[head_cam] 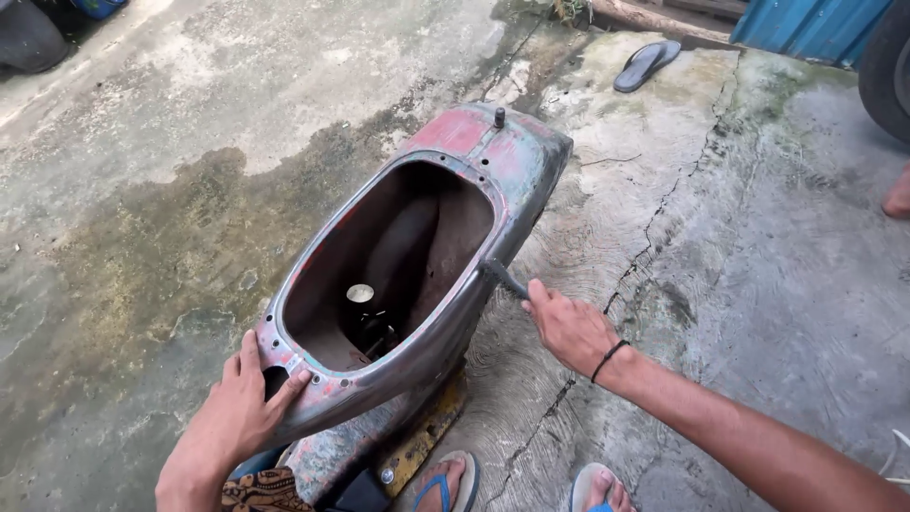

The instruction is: The person scrubs the exterior surface of a large, hollow metal part using a wire brush. The part is positioned on a stand, and the person holds it steady with one hand while scrubbing with the other.

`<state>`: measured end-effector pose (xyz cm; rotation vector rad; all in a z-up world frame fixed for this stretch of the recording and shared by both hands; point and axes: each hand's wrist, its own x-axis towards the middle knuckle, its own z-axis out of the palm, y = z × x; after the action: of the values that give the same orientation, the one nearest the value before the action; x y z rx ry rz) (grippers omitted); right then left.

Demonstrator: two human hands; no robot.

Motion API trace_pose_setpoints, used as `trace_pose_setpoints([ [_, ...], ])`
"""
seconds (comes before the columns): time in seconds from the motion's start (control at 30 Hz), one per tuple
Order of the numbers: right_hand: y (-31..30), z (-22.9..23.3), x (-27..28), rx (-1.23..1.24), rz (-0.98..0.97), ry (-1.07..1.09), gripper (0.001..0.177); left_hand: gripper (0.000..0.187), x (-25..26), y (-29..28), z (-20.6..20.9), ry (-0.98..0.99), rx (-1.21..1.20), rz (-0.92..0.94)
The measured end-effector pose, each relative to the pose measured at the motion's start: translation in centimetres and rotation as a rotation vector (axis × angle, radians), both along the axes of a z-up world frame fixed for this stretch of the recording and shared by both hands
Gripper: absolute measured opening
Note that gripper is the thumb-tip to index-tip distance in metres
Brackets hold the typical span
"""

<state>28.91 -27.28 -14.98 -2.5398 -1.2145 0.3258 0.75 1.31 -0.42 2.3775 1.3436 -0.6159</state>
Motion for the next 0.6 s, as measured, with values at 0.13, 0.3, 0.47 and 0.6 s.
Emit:
trace_pose_setpoints([
  [0.13, 0.2, 2.0, 2.6, -0.16, -0.119, -0.109, 0.032, 0.096, -0.1, -0.1, 0.1, -0.04, 0.0, -0.014],
  [0.3, 0.3, 1.9, -0.5, -0.046, -0.036, 0.047, 0.031, 0.098, -0.2, -0.5, 0.2, -0.025, 0.009, -0.019],
  [0.47, 0.2, 3.2, -0.6, -0.155, 0.105, -0.078, 0.035, 0.099, -0.6, -0.1, -0.7, -0.036, 0.001, -0.031],
  [0.6, 0.0, 1.2, 5.5, -0.096, -0.167, -0.009, 0.032, 0.096, -0.9, -0.6, -0.4, -0.063, 0.035, -0.054],
])
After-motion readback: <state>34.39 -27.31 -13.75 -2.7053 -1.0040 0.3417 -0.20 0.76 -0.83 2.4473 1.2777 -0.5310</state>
